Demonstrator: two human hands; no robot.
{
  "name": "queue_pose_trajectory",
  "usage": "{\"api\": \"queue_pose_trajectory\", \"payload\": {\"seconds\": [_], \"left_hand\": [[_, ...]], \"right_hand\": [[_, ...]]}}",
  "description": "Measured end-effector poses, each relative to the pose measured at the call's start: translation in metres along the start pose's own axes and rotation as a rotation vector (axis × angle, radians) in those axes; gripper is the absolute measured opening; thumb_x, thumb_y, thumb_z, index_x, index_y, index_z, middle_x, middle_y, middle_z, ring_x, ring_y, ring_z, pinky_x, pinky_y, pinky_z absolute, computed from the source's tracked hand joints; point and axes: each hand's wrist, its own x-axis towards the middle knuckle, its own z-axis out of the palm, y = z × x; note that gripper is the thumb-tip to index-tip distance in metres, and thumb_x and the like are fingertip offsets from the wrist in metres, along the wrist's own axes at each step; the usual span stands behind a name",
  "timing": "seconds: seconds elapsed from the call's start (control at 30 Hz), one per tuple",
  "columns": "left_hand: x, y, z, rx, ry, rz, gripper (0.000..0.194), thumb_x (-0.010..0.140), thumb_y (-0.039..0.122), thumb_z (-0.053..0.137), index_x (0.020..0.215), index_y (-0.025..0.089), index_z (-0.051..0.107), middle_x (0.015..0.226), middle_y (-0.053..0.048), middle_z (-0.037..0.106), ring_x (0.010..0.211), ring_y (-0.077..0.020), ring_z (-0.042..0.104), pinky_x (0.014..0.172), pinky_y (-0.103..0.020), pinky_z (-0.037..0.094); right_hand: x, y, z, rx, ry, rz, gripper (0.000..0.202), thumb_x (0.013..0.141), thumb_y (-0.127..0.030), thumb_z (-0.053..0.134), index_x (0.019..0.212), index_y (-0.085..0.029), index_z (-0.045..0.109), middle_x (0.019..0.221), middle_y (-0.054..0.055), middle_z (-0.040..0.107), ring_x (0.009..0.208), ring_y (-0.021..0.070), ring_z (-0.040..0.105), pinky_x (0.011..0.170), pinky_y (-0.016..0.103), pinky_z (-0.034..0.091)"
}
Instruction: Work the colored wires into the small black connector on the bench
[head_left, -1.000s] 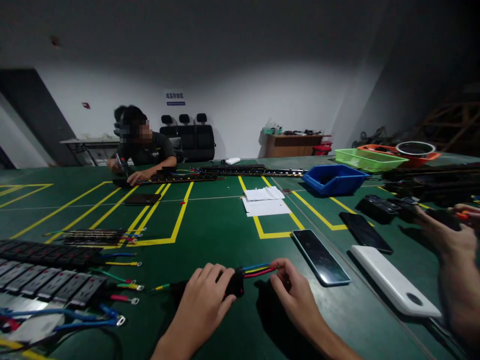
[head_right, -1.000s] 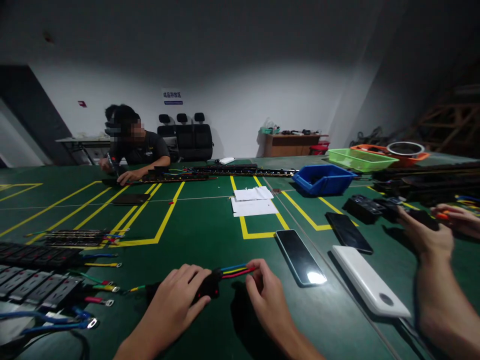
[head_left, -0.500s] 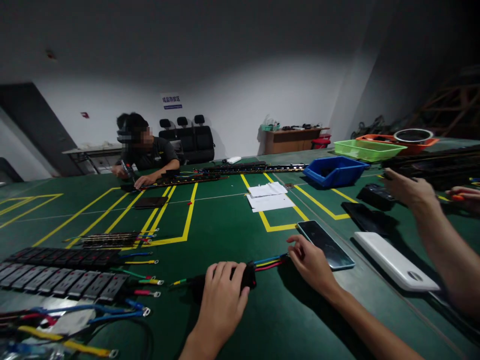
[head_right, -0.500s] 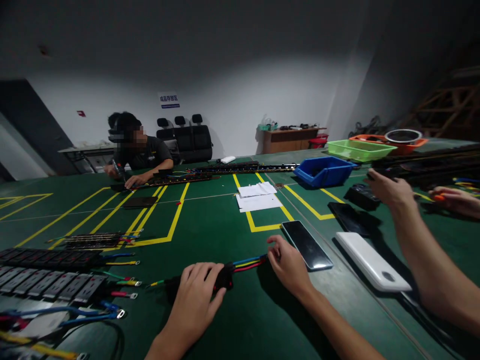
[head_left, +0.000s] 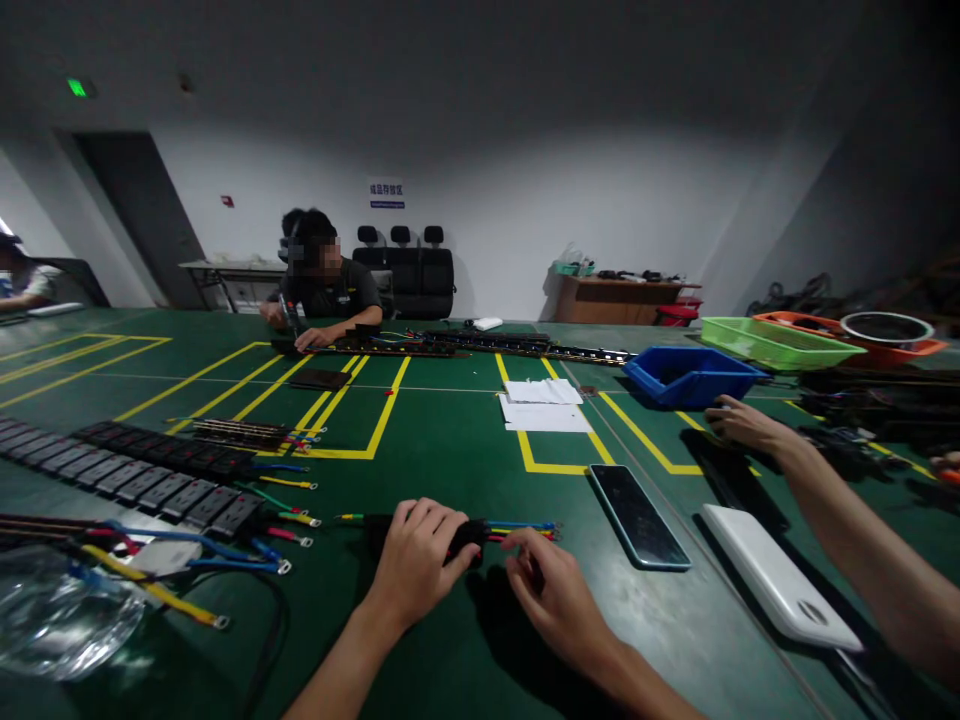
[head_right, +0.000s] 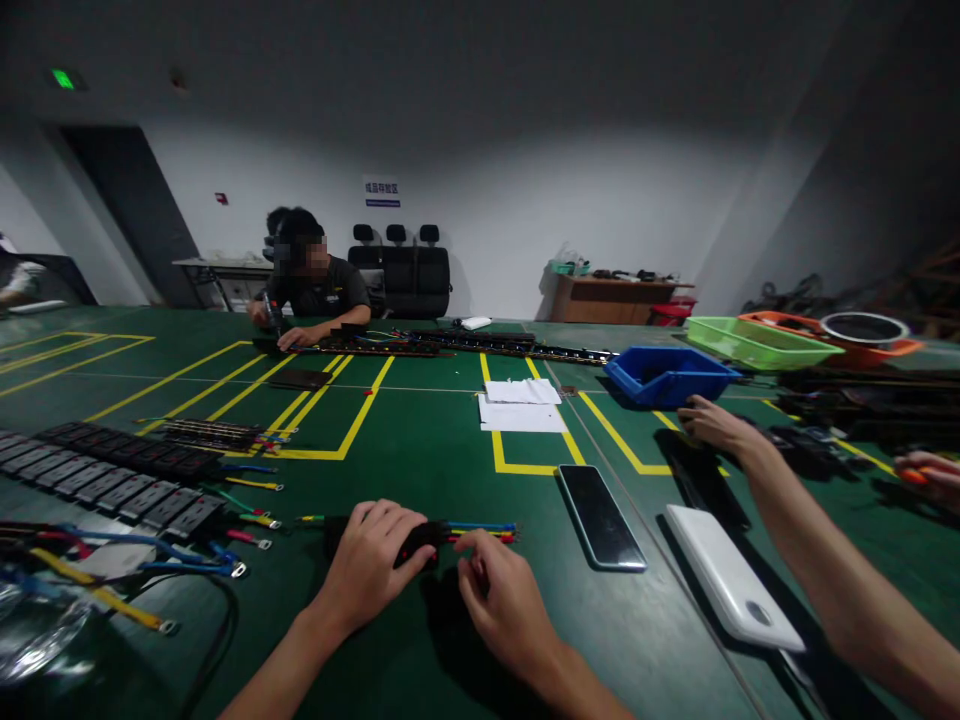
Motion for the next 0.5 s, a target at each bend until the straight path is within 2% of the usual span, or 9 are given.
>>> {"api": "queue_pose_trajectory", "payload": {"seconds": [0.17, 0.33, 0.5], "left_hand": [[-0.005, 0.0, -0.002, 0.016, -0.01, 0.029, 0.028, 0.097, 0.042, 0.058, 0.116, 0.023, 0.067, 0.114, -0.007, 0.071, 0.108, -0.0258, 0.059, 0.094, -0.044, 0.038], [-0.004, 0.003, -0.007, 0.031, -0.003, 0.047, 0.027, 0.098, 0.041, 0.057, 0.114, 0.022, 0.067, 0.114, -0.007, 0.071, 0.108, -0.0251, 0.059, 0.093, -0.043, 0.039], [-0.005, 0.004, -0.01, 0.045, 0.005, 0.047, 0.03, 0.098, 0.043, 0.055, 0.116, 0.022, 0.067, 0.114, -0.008, 0.071, 0.108, -0.0254, 0.059, 0.092, -0.042, 0.04]], "right_hand": [[0.009, 0.001, -0.007, -0.055, 0.028, -0.009, 0.016, 0.095, -0.026, 0.048, 0.101, -0.021, 0.062, 0.071, 0.0, 0.058, 0.063, 0.0154, 0.055, 0.062, 0.027, 0.039], [0.019, 0.011, -0.019, -0.082, 0.179, 0.051, 0.017, 0.092, -0.029, 0.048, 0.101, -0.02, 0.06, 0.065, -0.002, 0.052, 0.06, 0.0159, 0.052, 0.061, 0.027, 0.038], [0.022, 0.024, -0.024, -0.093, 0.178, 0.065, 0.019, 0.088, -0.028, 0.049, 0.101, -0.021, 0.061, 0.066, -0.002, 0.054, 0.06, 0.0164, 0.053, 0.061, 0.028, 0.038]]}}
